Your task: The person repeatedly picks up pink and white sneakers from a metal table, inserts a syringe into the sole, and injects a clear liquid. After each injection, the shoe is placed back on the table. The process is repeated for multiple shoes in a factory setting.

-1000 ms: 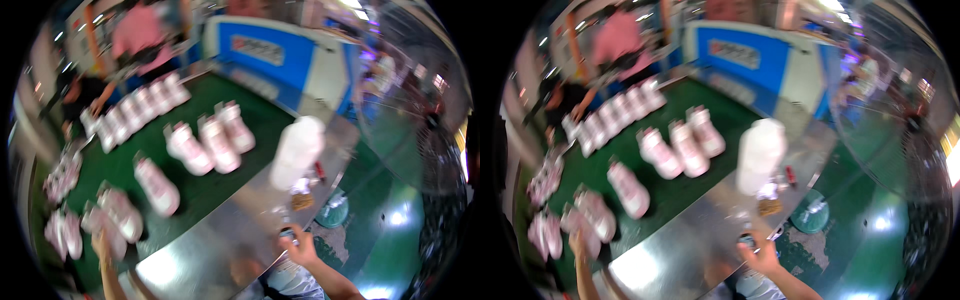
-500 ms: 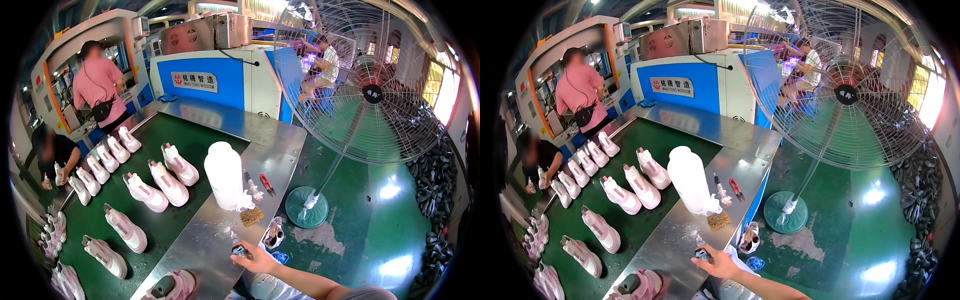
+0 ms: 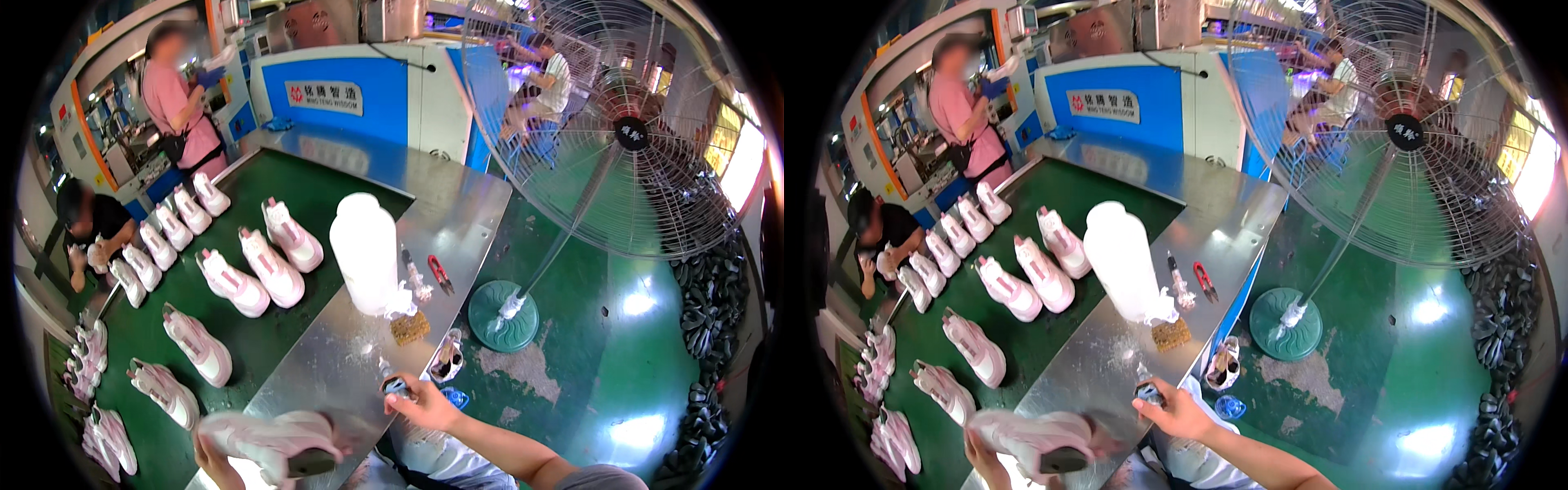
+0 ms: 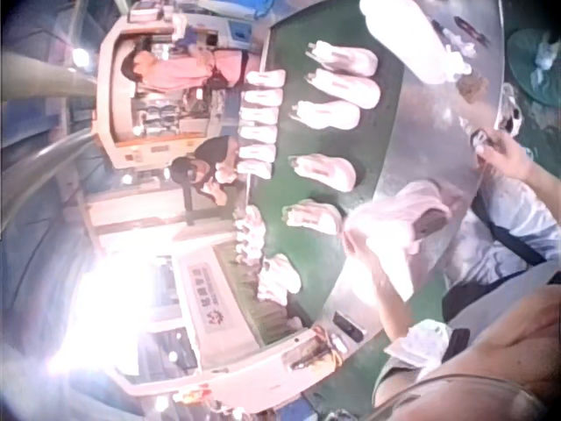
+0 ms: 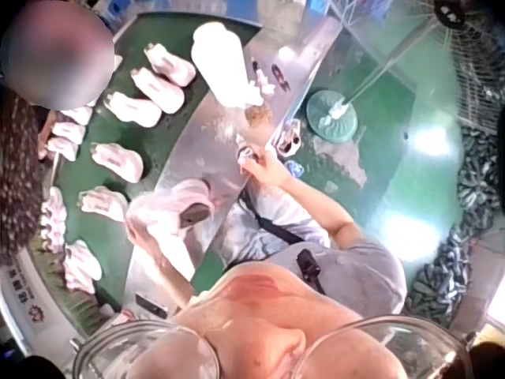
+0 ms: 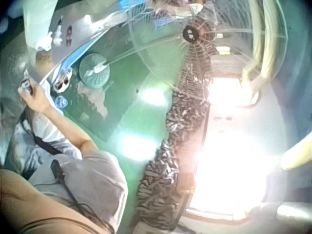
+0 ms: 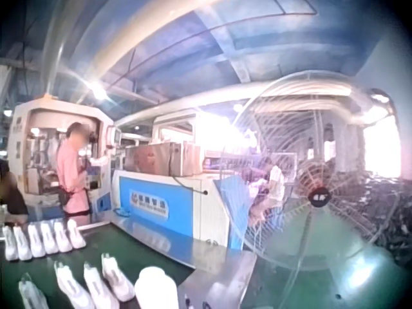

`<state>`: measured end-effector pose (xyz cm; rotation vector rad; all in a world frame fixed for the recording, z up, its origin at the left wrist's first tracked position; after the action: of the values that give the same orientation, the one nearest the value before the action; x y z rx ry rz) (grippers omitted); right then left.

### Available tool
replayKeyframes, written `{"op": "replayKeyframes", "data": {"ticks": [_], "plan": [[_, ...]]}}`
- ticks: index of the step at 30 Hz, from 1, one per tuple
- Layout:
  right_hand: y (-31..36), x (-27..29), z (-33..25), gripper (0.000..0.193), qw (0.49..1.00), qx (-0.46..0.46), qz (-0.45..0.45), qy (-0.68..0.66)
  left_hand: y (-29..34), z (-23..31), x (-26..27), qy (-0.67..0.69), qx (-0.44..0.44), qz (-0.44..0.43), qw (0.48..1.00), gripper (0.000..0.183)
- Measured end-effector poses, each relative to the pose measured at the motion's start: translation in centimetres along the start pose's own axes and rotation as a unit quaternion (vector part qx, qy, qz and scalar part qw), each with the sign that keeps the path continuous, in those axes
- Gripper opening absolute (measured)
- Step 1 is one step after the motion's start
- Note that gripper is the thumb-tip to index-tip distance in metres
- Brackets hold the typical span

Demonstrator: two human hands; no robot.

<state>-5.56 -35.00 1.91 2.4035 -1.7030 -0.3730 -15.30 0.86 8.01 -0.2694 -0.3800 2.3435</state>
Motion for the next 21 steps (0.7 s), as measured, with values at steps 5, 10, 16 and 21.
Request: {"op": "replayKeyframes", "data": {"ticks": [5, 10, 16, 21], "plan": [[2.8, -0.9, -7.0, 0.045, 0.98, 0.131, -0.103, -0.11, -0.1, 4.8, -10.2, -0.045, -0.226, -0.217, 0.949, 0.051], [6.5, -2.3, -10.8, 0.07, 0.916, 0.161, -0.255, -0.264, 1.0, 8.9, -15.9, -0.072, -0.384, -0.408, 0.825, 0.046], [6.7, -4.0, -11.6, 0.075, 0.918, 0.203, -0.239, -0.242, 1.0, 9.6, -17.0, -0.044, -0.387, -0.429, 0.815, 0.045], [5.3, -3.8, -10.9, 0.076, 0.918, 0.199, -0.244, -0.243, 1.2, 9.4, -17.9, -0.071, -0.377, -0.476, 0.792, 0.063]]}}
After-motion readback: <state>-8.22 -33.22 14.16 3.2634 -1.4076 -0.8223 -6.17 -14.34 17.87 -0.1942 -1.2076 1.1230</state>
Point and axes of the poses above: each hand's wrist, its own y-axis away from the middle knuckle, its own x-axis out of the back of the hand, z = x × y, the point moved 5 cm from there along -y, towards the middle knuckle, and after that the axes turned 13 degrees about -x, right-handed, at the moved point
